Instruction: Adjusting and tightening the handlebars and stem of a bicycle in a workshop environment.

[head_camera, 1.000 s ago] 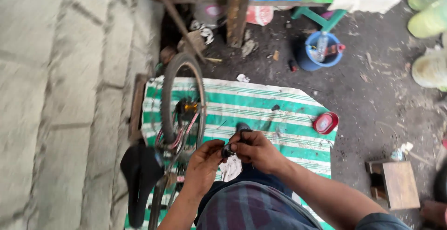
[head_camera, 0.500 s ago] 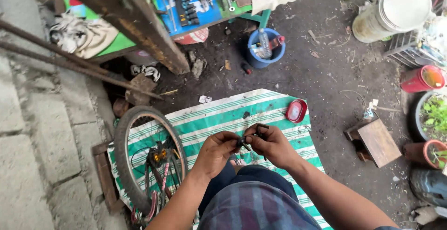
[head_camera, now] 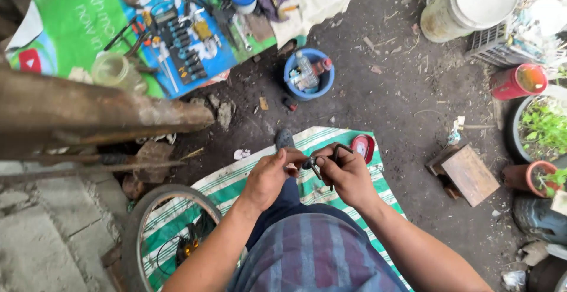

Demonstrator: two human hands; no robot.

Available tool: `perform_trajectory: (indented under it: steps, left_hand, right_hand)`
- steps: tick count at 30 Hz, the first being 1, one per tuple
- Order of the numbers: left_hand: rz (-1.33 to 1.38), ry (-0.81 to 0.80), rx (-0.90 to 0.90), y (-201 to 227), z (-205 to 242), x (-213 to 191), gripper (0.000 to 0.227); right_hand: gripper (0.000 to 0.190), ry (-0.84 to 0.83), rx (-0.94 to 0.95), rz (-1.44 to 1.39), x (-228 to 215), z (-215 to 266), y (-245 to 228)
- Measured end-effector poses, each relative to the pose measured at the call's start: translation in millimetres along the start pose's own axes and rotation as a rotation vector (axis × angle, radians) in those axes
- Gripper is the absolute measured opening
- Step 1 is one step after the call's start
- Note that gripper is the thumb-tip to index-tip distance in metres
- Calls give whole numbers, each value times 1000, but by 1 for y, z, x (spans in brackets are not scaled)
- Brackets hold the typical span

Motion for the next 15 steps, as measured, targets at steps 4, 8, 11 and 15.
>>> perform_trajectory:
  steps: [4,8,11,15]
  left_hand:
    - [-2,74,-73,13,-67,0,62]
    - [-1,113,-98,36,-119,7,63]
    - [93,199,-108,54,-158,-10,55]
    - [-77,436,-147,44,-159,-54,49]
  right_hand:
    - [11,65,108,-109,-22,-63,-12]
    - [11,113,196,-32,-47,-115,-20]
    - [9,185,137,-135,-62,-177,-31]
    - [14,189,131,141,-115,-270,6]
Point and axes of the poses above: each hand's wrist, its own z-axis away from the middle knuckle, its own x-axis out of the palm, y = z × x, the point moved 5 cm from there along -z, towards the middle knuckle, and after that the axes turned 2 degrees about -z, right-handed, at the moved point
